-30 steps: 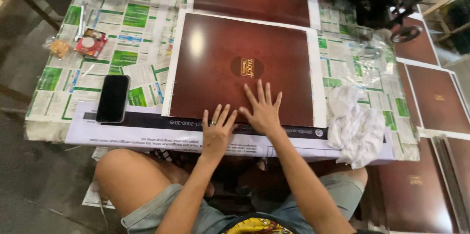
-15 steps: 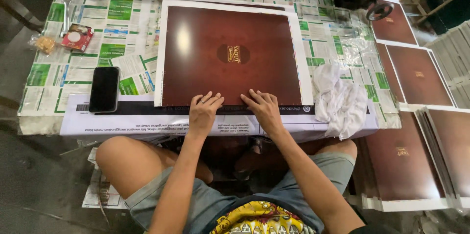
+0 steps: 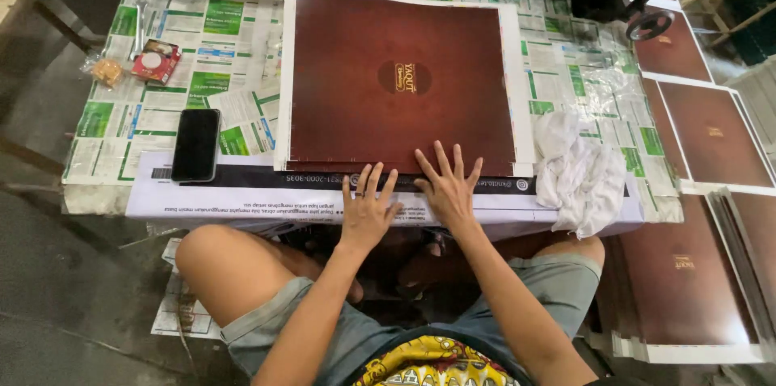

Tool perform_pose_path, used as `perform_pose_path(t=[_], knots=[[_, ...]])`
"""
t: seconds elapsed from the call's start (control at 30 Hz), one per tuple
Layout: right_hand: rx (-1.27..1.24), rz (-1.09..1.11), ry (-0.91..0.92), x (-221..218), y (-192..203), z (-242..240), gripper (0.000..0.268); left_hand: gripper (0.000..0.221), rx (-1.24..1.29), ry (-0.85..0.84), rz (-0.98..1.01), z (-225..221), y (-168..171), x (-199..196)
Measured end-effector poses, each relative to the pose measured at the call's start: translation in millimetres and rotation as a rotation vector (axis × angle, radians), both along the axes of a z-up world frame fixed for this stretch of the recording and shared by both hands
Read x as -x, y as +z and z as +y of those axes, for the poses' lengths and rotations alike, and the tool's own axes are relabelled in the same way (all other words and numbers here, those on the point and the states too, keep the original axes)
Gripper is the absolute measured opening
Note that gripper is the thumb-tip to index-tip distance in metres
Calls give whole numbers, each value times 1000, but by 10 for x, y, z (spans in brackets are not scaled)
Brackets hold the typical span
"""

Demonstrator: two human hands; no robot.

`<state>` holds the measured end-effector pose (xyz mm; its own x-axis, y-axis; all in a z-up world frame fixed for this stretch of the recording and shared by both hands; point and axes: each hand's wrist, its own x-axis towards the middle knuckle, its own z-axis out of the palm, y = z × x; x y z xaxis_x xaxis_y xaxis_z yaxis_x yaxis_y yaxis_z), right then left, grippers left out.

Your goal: Feeding printed packaging sheets into an industrial processing machine for finishing.

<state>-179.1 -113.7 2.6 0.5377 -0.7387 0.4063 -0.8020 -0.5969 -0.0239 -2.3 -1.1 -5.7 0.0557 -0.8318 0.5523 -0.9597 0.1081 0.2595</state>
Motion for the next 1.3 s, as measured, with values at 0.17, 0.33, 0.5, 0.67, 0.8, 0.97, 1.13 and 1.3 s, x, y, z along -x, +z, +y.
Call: perform_pose_path(t=[0.17,0.33,0.5,0.67,0.8,0.97,1.13,1.3], knots=[[-187,34,-44,-114,4,-36,72,60,-53,19,6,-43,-81,-20],[-309,129,-78,-284,102,-561,76,61,-100,5,19,-84,-32,-41],[-407,188,-103,-526,70,-1247,80,59,-102,18,92,-111,-83,-29],[-411,190,-111,-743,72,-1739,82,58,-86,39,91,-118,-62,-27],[-420,196,-136,-877,34,-2055,84,57,-67,41,96,-144,-133,-13],[-459,217,-149,-1006,80,-2303,85,51,-62,43,95,-183,-213,-3],[-469,205,-138,-1100,85,-2510,86,43,-70,60,97,-158,-163,1],[-460,199,-139,-1170,98,-2711,88,40,-69,46,107,-149,-117,4]])
